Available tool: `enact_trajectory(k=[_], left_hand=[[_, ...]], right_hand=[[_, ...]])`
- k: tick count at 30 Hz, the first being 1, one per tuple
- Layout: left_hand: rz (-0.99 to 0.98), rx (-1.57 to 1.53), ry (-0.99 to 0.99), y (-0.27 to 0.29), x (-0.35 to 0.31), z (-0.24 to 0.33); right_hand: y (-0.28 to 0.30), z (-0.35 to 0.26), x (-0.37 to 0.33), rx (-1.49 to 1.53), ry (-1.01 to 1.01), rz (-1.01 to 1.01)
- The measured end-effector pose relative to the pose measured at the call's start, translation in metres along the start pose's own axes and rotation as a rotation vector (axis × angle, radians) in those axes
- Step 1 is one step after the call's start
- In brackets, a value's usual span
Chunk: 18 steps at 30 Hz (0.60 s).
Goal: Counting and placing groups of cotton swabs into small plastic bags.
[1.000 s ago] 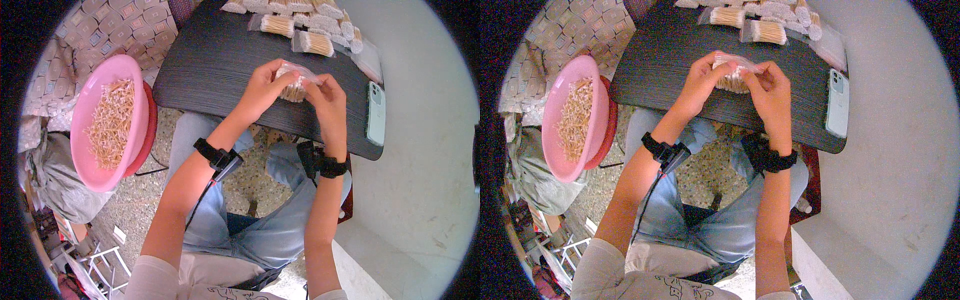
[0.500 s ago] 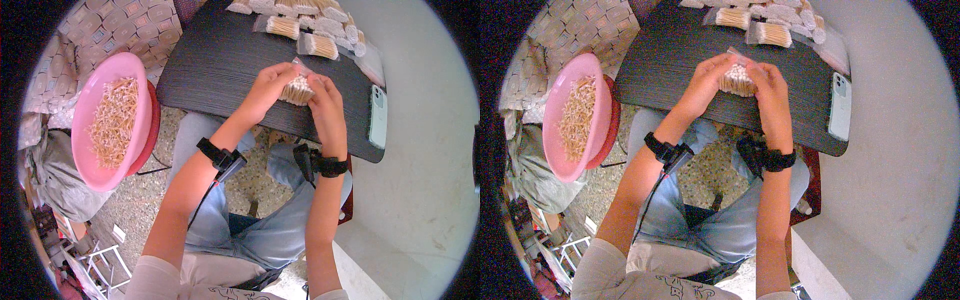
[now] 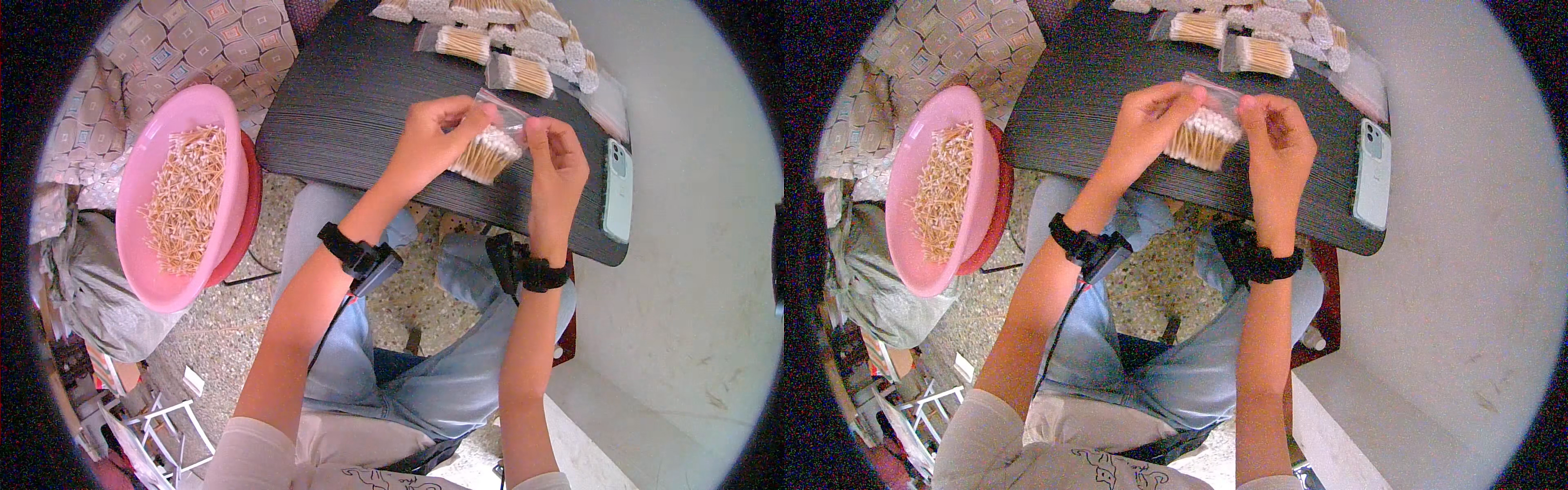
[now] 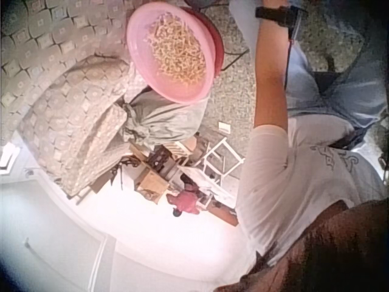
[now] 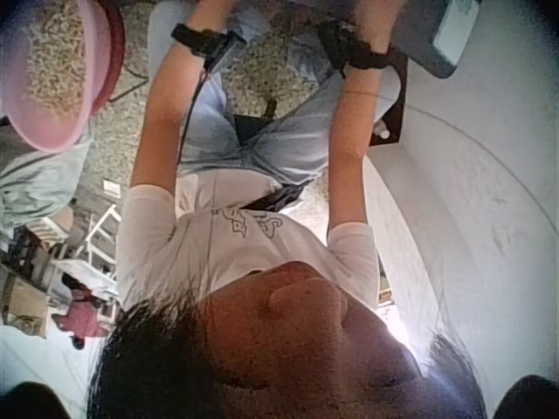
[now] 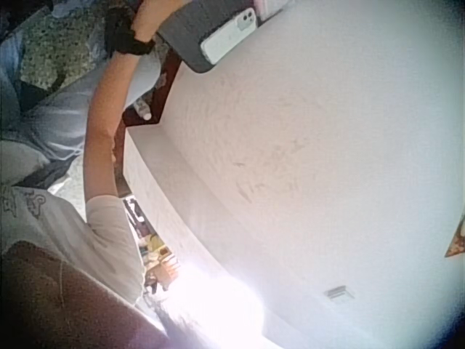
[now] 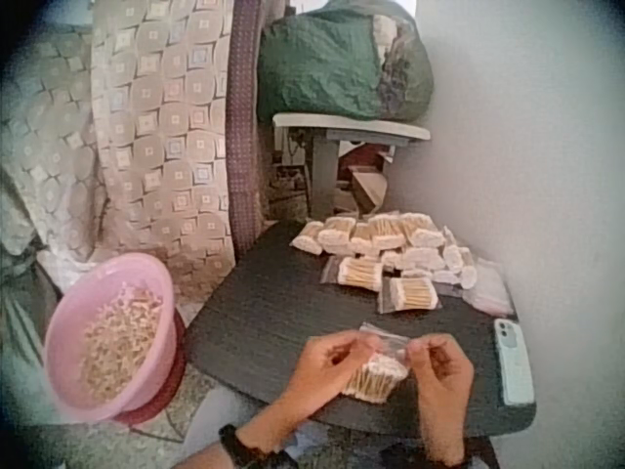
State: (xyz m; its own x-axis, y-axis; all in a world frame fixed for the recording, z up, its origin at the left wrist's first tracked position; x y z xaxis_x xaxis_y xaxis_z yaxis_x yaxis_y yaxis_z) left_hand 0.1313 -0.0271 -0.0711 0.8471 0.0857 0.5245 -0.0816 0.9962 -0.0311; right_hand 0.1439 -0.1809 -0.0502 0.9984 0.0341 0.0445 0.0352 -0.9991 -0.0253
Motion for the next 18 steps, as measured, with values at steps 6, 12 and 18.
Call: enact_trajectory(k=[6, 12, 18], left_hand=[[0.146, -0.212, -0.014, 0.000, -0.001, 0.003], [0.132, -0.196, 0.039, 0.003, -0.003, -0.004], [0.140, -0.380, 0.131, -0.001, -0.004, -0.014]], right_hand=[[-0.007, -0.007, -0.003, 0.059, -0.022, -0.090], [-0.008, 0.006, 0.000, -0.045, -0.124, -0.218], [-0.005, 0.007, 0.003, -0.045, -0.040, -0.156]])
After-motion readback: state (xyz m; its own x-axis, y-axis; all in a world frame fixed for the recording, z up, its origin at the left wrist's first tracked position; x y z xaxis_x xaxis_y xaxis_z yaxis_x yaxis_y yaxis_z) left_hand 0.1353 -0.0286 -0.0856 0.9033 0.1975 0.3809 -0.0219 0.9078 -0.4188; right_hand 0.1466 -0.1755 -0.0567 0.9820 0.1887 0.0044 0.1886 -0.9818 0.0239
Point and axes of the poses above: each hand's wrist, its own x-axis towards the middle knuckle, its own y-axis out of the back of the hand, z = x × y, the point moved 7 cm from there along x, towards the middle knuckle, and after that the axes turned 13 degrees about -y, right-handed, at the moved point
